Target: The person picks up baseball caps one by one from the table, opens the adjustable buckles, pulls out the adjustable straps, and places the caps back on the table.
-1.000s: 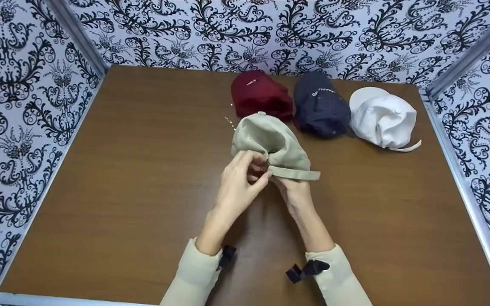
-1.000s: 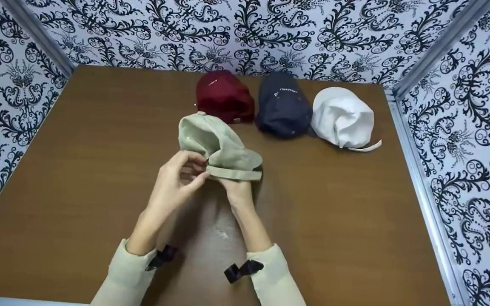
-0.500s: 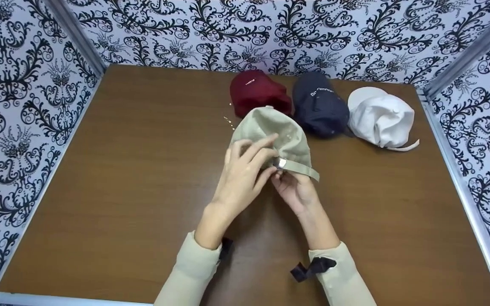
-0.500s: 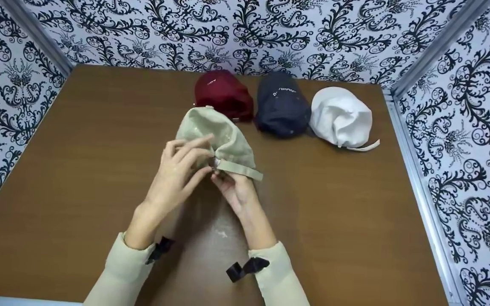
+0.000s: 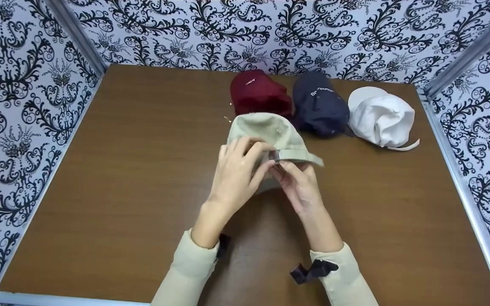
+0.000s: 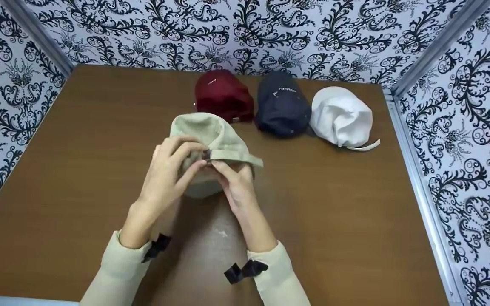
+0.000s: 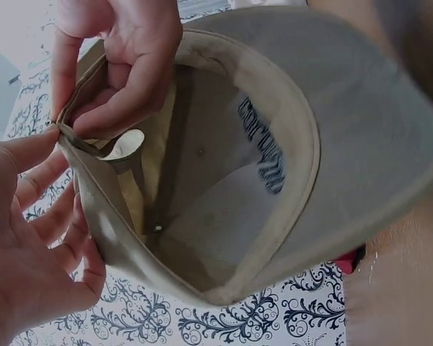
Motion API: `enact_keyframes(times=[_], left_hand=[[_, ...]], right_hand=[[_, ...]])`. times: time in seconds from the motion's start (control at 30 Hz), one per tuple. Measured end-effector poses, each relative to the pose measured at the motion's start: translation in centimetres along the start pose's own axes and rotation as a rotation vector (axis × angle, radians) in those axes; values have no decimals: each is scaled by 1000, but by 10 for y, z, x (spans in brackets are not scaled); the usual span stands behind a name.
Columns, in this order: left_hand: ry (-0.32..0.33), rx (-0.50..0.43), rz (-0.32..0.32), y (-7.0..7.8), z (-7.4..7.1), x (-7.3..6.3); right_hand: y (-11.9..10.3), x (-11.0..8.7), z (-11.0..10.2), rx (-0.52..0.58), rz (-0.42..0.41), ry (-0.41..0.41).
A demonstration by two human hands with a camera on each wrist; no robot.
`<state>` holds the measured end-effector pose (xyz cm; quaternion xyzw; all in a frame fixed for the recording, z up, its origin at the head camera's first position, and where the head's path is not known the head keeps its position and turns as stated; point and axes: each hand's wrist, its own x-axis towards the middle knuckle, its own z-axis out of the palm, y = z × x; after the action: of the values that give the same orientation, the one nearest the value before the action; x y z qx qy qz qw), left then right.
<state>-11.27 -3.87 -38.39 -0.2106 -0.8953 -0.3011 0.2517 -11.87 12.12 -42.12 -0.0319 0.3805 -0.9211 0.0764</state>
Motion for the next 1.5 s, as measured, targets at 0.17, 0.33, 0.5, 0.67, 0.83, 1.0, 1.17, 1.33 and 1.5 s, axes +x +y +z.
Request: enact_keyframes(times=[0.17,0.33,0.5,0.67,0.83,1.0,1.17,1.33,1.5], left_hand=[[22,-74,24,1,-3,2],[-43,-154,15,3,-3,3],[-88,-366,-82,-1,-4,3],[-117,-469,-87,-7,-11,5],[-148,-322,-29,-9,-17,5],[-159,-119,12,-5,-21,6],[-125,56,89,1,-23,6],[-153,110,92,5,-25,6],[-172,131,72,6,-26,7]], right_hand=[[0,-4,7,-108,-43,85],[-1,-8,12,-163,-72,144],[-3,-8,15,-162,-77,150],[-5,-8,14,-169,-59,156],[-5,-9,11,-196,-64,110],[-3,-10,8,-217,-85,76],[-1,-11,8,-303,-116,87],[1,-13,9,-429,-160,105],[4,-14,12,-498,-193,157]])
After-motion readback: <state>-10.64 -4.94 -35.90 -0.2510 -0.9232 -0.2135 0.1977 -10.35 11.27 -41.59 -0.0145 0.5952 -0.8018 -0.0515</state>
